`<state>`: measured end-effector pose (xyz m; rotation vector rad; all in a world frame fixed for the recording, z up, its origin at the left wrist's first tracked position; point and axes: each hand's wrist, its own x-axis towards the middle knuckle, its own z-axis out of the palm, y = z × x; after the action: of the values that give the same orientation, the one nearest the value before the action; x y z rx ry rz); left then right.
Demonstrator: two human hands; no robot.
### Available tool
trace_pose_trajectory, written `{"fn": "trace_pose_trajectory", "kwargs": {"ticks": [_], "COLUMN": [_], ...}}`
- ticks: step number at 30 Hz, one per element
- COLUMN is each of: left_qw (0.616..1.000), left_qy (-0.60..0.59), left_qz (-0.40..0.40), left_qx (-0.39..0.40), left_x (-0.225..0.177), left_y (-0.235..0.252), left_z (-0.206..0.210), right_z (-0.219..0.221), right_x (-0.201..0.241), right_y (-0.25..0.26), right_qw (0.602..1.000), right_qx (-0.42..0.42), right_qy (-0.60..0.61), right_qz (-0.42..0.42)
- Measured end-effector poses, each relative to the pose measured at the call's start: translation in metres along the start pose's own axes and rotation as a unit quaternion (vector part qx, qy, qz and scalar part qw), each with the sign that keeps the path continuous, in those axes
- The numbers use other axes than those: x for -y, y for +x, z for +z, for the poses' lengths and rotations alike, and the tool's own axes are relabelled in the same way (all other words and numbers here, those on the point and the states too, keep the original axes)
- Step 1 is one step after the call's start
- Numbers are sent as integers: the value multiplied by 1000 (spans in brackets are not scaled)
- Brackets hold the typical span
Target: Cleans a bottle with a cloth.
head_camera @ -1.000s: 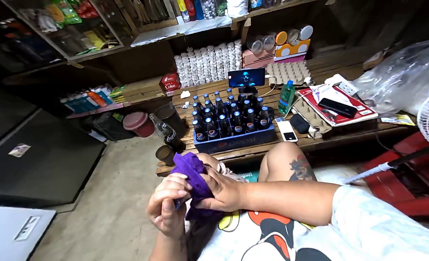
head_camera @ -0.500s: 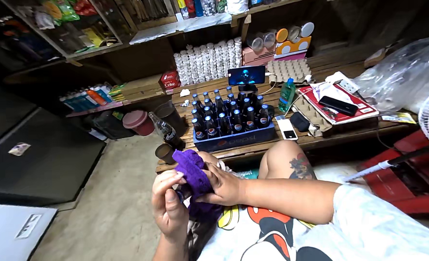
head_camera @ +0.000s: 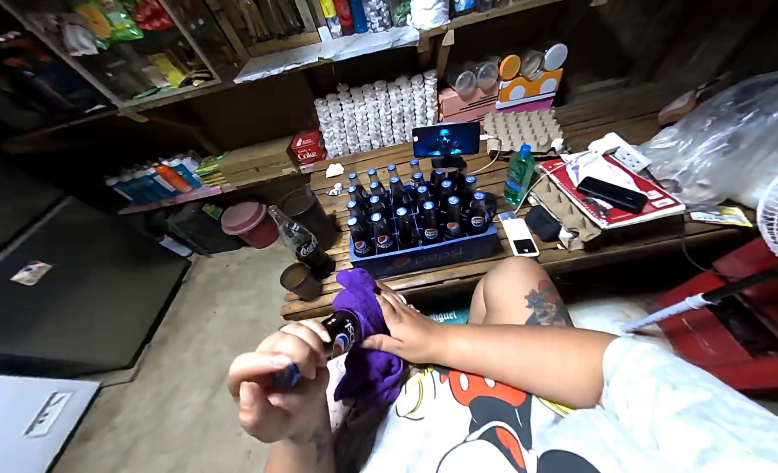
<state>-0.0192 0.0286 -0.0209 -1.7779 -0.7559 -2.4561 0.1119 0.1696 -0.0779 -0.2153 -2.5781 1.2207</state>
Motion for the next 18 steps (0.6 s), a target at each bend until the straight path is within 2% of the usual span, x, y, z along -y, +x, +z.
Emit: {"fn": "trace_pose_trajectory", "kwargs": {"ticks": [4,8,12,15,18], "left_qw": [996,994,989,965,956], "left_qy": [-6,-6,122,243,272], "left_qz": [-8,-32,-3,16,6], "left_qx": [86,104,86,102,109], "left_x": [3,9,8,3,-2], "left_y": [0,0,-1,-1,-3], "left_z": [-6,-2,7,12,15], "right_z": [2,-2,7,8,5], "right_x": [-1,12,18,20,16], "right_y": [-2,-7,-8,-10,-5], "right_qw": [999,994,956,936,924], "right_qx": [-37,-54,-158,-173,-183], "right_qy": [0,-2,-25,-52,-57], "right_qz": [-32,-94,-246,-303,-332]}}
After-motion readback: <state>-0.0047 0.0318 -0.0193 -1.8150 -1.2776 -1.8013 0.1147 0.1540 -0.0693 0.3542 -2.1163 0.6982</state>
